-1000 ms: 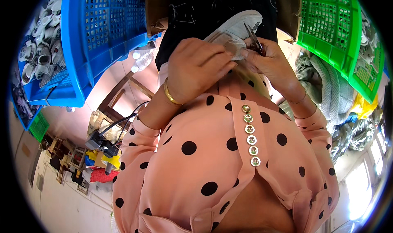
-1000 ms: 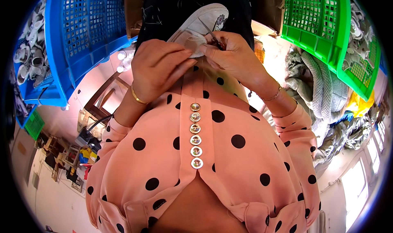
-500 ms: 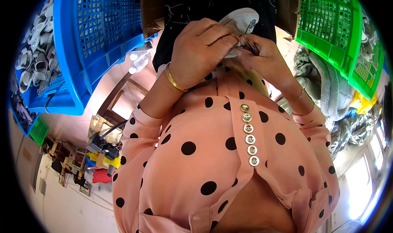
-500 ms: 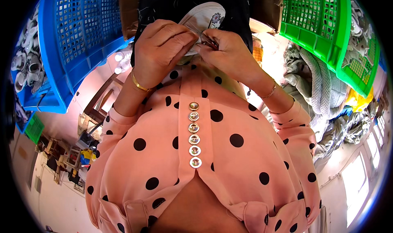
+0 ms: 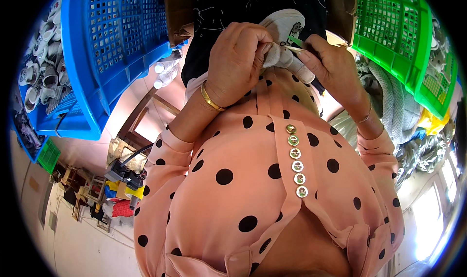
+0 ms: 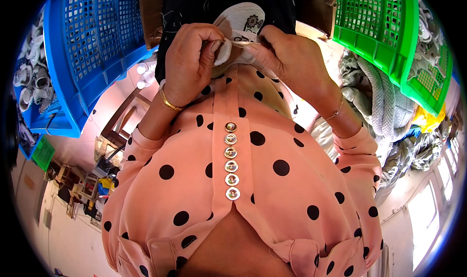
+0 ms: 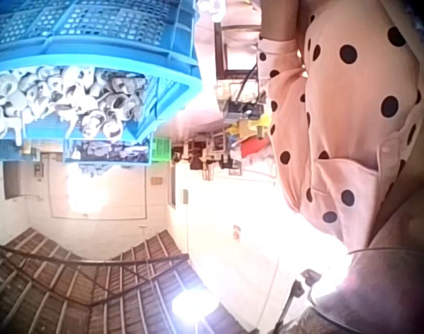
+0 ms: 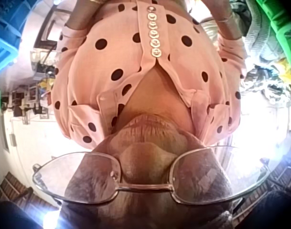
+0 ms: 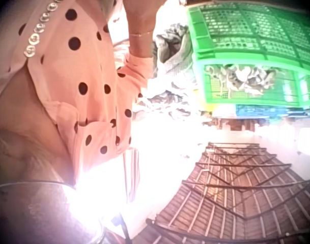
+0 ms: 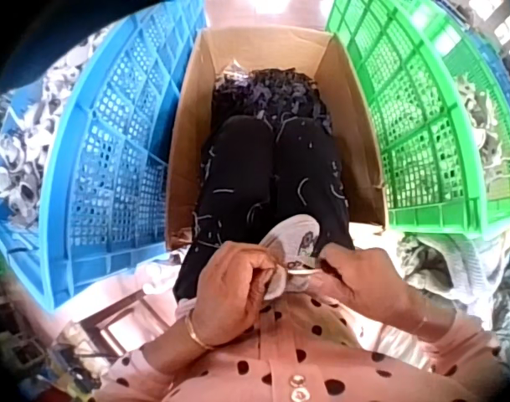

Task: The person uses a pair of scissors to trim loose threads and excess fabric from the edges of white slippers. They handle the slippers one at a time, picking them from a blue crate, performing the trimming, and placing the finished items into a green crate.

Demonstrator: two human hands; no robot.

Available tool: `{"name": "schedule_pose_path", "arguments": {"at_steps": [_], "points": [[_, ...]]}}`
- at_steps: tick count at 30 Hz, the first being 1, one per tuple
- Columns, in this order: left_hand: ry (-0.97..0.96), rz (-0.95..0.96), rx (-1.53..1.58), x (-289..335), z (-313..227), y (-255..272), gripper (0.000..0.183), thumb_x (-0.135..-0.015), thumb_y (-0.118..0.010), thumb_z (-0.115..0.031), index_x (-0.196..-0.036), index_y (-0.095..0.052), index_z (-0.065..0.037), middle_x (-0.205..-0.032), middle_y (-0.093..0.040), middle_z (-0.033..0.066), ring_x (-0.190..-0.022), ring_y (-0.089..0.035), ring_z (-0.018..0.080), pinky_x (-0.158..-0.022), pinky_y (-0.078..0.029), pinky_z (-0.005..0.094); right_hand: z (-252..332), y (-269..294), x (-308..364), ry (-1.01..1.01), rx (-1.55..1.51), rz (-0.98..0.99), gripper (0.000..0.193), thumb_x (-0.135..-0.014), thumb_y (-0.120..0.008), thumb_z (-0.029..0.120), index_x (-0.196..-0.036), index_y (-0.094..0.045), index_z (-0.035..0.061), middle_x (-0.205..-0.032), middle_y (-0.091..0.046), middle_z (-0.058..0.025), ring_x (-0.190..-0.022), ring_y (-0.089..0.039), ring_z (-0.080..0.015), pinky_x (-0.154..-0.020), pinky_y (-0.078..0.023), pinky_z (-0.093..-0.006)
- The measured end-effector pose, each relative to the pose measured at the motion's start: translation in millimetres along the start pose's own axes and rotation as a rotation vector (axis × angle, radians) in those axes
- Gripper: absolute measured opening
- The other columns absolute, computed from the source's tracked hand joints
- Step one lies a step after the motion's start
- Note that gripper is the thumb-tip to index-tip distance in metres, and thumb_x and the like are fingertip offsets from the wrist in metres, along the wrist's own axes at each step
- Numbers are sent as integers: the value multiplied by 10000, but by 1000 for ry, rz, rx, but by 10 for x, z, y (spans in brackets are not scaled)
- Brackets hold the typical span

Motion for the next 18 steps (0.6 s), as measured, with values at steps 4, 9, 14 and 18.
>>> {"name": "schedule_pose_path", "arguments": {"at_steps": [4,9,14,18], "points": [[18,-8,-10,7,-25,-13,187,-782,-663,-29,-923,-550,-76,-926,-610,67,-838,-580,287,-723,-477,365,91,101,-67,135,278,21,456,-917,-545,496,-802,-571,55,-561,-558,-98,-515,-572,-299,-470,-426,-363],[9,-37,-39,22,-41,-32,194,-777,-663,-21,-924,-550,-77,-925,-612,65,-827,-581,284,-711,-482,362,143,191,-172,240,415,46,469,-906,-549,487,-721,-587,57,-510,-530,-101,-473,-559,-288,-438,-405,-360],[0,-82,-45,23,-39,-55,180,-792,-652,-15,-929,-549,-70,-913,-619,66,-802,-588,276,-705,-483,355,194,178,-212,282,544,102,478,-906,-548,483,-706,-595,51,-517,-537,-113,-488,-567,-306,-439,-412,-362],[199,-134,101,58,-36,-43,102,-868,-615,-31,-935,-541,-49,-896,-633,75,-757,-610,259,-667,-492,331,105,74,-224,126,277,43,499,-913,-561,481,-718,-585,22,-540,-536,-122,-484,-563,-282,-442,-403,-347]]}}
Point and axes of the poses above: each hand's wrist, its own x-axis away from the middle knuckle, its own y-axis out of the back of the hand, z = x × y, the point moved 1 cm from there along -x, towards the middle knuckle
